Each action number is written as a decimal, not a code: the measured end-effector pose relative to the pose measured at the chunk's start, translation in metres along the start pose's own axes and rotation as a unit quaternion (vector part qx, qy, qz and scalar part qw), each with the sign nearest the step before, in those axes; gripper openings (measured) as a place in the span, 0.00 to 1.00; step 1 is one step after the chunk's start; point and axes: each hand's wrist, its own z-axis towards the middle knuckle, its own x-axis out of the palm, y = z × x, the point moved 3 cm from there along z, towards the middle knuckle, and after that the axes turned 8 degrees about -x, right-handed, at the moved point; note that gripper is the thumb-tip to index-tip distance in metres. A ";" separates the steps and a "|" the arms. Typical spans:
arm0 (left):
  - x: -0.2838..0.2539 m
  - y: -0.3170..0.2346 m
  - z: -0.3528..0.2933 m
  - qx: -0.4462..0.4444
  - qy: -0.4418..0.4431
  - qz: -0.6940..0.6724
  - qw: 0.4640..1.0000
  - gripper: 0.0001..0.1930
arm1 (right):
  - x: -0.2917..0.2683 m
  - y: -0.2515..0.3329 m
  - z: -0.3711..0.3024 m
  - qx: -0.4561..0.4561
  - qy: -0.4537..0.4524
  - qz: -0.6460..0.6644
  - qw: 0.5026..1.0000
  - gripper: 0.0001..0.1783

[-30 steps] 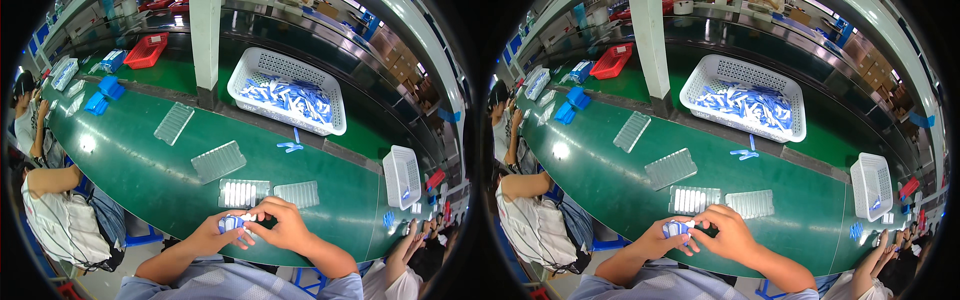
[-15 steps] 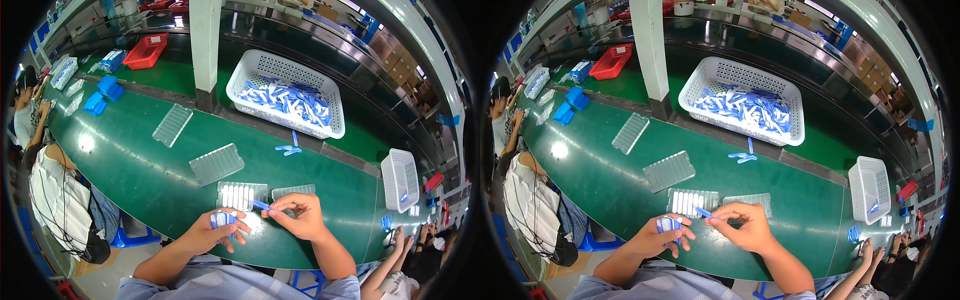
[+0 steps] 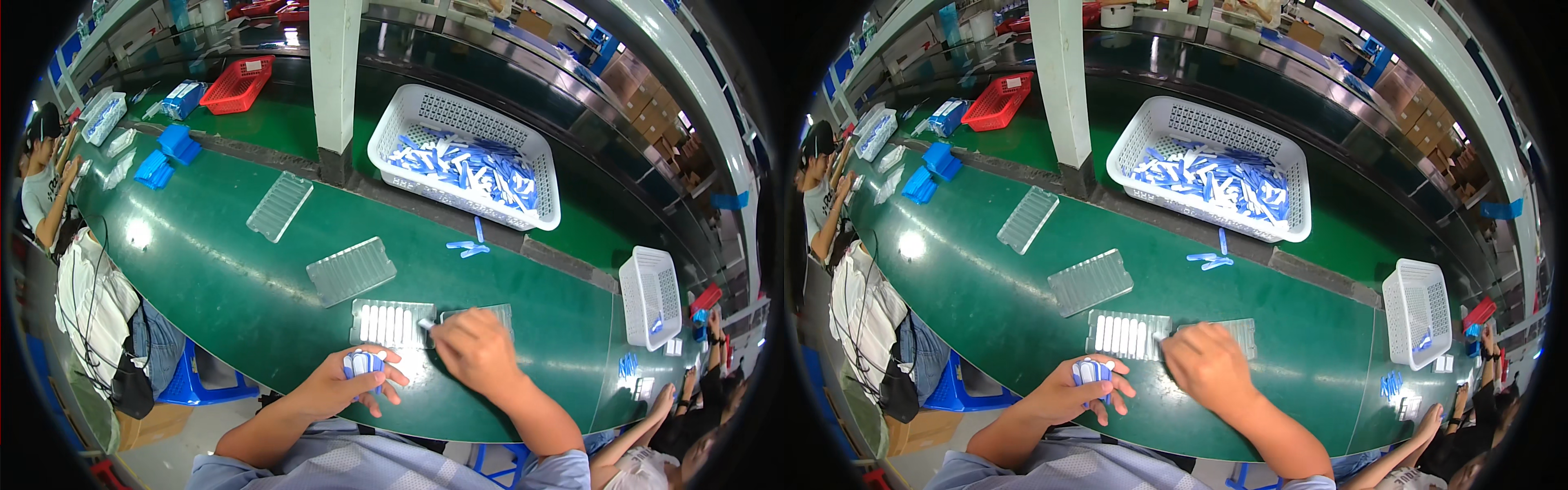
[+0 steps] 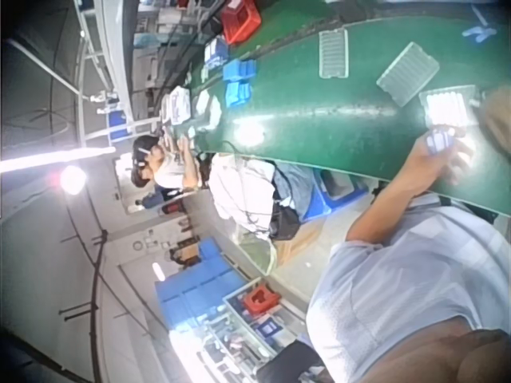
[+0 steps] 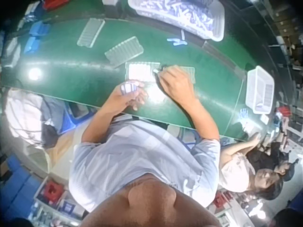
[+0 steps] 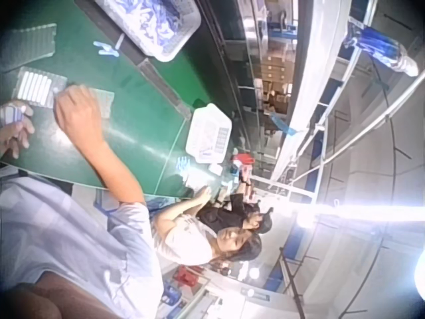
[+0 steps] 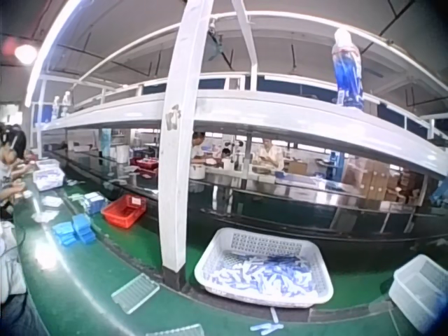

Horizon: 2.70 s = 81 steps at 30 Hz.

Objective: The person takes components from a basket, removes their blue backings by hand, and places the white strips into slots of clear plastic trays.

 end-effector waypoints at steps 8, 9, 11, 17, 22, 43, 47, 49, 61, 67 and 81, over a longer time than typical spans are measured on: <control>0.005 -0.006 -0.002 0.000 0.007 0.017 1.000 0.24 | 0.008 0.009 -0.005 0.036 0.095 0.115 0.988 0.20; 0.006 -0.006 -0.003 0.004 0.017 0.017 1.000 0.25 | 0.006 0.007 -0.004 0.056 0.071 0.127 0.988 0.19; 0.008 -0.007 -0.002 0.015 0.030 0.034 0.999 0.26 | 0.001 0.006 0.000 0.069 -0.006 0.114 0.991 0.15; 0.022 -0.012 -0.001 0.022 0.077 0.096 0.992 0.28 | 0.002 0.023 0.011 0.090 0.077 0.323 0.939 0.09; 0.012 -0.012 -0.001 0.026 0.080 0.087 0.993 0.29 | -0.003 0.001 -0.001 0.226 -0.058 0.391 0.890 0.04; 0.035 -0.035 0.000 0.038 -0.058 0.600 0.797 0.38 | -0.008 -0.022 -0.011 0.234 -0.075 0.515 0.822 0.09; 0.031 -0.035 0.004 0.040 -0.054 0.631 0.773 0.41 | -0.011 -0.020 -0.011 0.267 -0.074 0.472 0.837 0.11; 0.031 -0.037 0.006 0.045 -0.053 0.635 0.770 0.41 | -0.009 -0.022 -0.012 0.269 -0.071 0.446 0.851 0.12; 0.043 -0.033 -0.002 0.095 -0.119 0.694 0.704 0.38 | 0.009 0.001 -0.007 -0.024 -0.015 0.018 0.999 0.13; 0.039 -0.043 0.002 0.047 -0.070 0.650 0.756 0.38 | 0.003 0.002 -0.010 0.032 0.092 0.089 0.991 0.19; 0.026 -0.048 0.004 -0.031 -0.027 0.561 0.827 0.40 | -0.042 -0.045 -0.025 0.085 0.149 0.059 0.984 0.37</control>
